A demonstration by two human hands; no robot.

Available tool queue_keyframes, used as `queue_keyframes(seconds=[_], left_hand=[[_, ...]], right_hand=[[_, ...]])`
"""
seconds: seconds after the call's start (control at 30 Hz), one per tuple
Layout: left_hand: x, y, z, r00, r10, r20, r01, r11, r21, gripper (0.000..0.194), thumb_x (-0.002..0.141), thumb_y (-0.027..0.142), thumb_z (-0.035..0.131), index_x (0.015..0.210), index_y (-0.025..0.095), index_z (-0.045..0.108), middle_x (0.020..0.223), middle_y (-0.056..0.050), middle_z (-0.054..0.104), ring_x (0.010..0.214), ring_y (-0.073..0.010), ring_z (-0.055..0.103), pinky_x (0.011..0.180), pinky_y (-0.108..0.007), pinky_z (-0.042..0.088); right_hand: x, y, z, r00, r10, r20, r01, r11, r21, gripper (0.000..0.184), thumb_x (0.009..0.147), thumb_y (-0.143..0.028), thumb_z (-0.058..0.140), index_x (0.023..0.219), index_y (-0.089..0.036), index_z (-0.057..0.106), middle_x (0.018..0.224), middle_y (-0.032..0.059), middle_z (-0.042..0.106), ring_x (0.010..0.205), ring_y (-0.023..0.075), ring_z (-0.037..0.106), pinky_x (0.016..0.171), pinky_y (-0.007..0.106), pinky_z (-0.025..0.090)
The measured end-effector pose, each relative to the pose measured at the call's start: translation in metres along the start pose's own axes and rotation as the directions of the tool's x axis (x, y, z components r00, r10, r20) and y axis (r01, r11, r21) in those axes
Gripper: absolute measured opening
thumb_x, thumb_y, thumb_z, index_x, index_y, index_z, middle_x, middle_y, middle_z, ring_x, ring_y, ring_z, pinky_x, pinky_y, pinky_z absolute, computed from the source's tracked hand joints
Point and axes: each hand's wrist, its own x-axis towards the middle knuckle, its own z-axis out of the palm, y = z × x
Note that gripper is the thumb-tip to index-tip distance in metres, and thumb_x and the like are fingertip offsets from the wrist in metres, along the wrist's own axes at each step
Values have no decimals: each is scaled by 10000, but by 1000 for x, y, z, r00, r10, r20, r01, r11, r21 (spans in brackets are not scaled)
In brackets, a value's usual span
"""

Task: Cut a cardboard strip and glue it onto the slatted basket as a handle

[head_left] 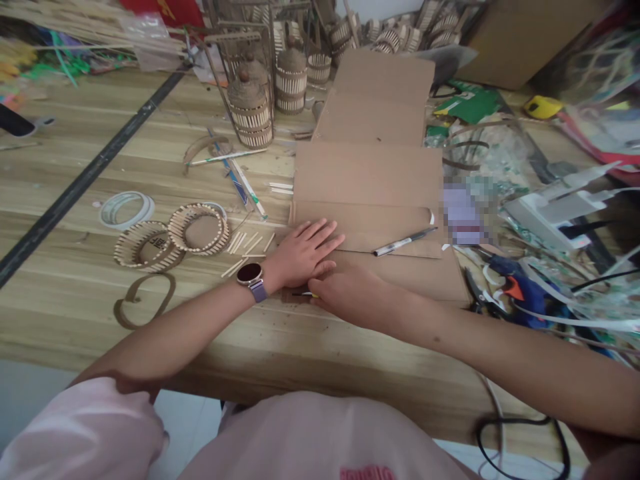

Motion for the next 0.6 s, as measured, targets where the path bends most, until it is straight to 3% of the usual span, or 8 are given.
queue_keyframes(seconds=[0.37,0.6], left_hand=[[0,0,-1,1000,-2,13,2,1000,-16,567,1013,477,338,1479,160,392,1559,-152,356,1441,-315,315,1157,-480,272],[-1,-1,0,1000,1,12,-1,1000,-17,542,1017,432,351,1486,163,382,1564,-149,347,1446,-314,306,1167,-471,251]], right_hand=[[-3,-1,-13,998,-34,49,34,999,-1,196,927,-156,520,1049,-98,661,954,169,737,718,227,713,481,250,465],[5,-8,-48,978,-49,203,42,998,36,332,812,36,484,1007,-101,715,987,165,746,854,282,707,621,311,525]])
